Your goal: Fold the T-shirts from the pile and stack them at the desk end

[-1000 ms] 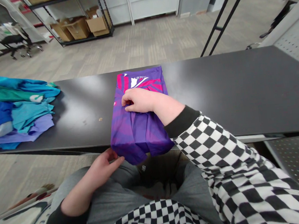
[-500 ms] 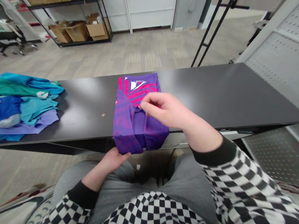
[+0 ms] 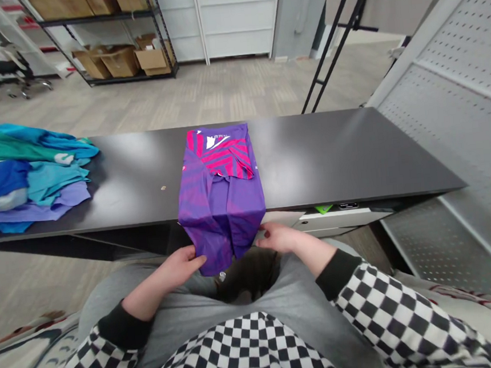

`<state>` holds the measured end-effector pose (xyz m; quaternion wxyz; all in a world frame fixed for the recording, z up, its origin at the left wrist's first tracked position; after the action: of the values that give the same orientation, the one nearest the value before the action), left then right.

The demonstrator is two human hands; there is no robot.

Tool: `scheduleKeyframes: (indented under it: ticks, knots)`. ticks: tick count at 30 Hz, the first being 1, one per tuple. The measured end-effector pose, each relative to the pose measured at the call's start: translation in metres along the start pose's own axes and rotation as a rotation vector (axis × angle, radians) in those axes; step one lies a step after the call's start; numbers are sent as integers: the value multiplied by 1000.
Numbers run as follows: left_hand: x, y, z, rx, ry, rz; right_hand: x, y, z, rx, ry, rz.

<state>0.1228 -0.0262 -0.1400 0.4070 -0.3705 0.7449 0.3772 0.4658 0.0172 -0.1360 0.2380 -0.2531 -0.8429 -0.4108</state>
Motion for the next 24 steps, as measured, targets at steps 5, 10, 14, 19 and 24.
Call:
scheduleKeyframes:
  ticks: [5,10,14,19,24]
  knots:
    - [-1,-19,-30,-168,97,-443,6,-23,11,102,28,365]
    - [-12,-41,-64,-369,243,-877,15,-40,-32,135,14,572]
    - [-29,-47,-100,-254,443,-1065,19,-63,-92,57,15,832]
    - [-37,-40,-133,-103,353,-1035,20,-83,-152,254,106,1080]
    - [-27,-30,-145,-132,239,-691,7,-79,-177,250,83,956]
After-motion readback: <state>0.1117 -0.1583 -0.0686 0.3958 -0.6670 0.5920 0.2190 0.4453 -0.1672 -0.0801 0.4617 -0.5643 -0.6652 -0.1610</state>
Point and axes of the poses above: each hand's wrist, its own z-axis towards the middle knuckle, its own y-axis out of the back of the hand, x = y × z, the point moved 2 cm from there along z, towards the middle knuckle, and after that the axes turned 4 degrees about -y, right-handed, at the moved point
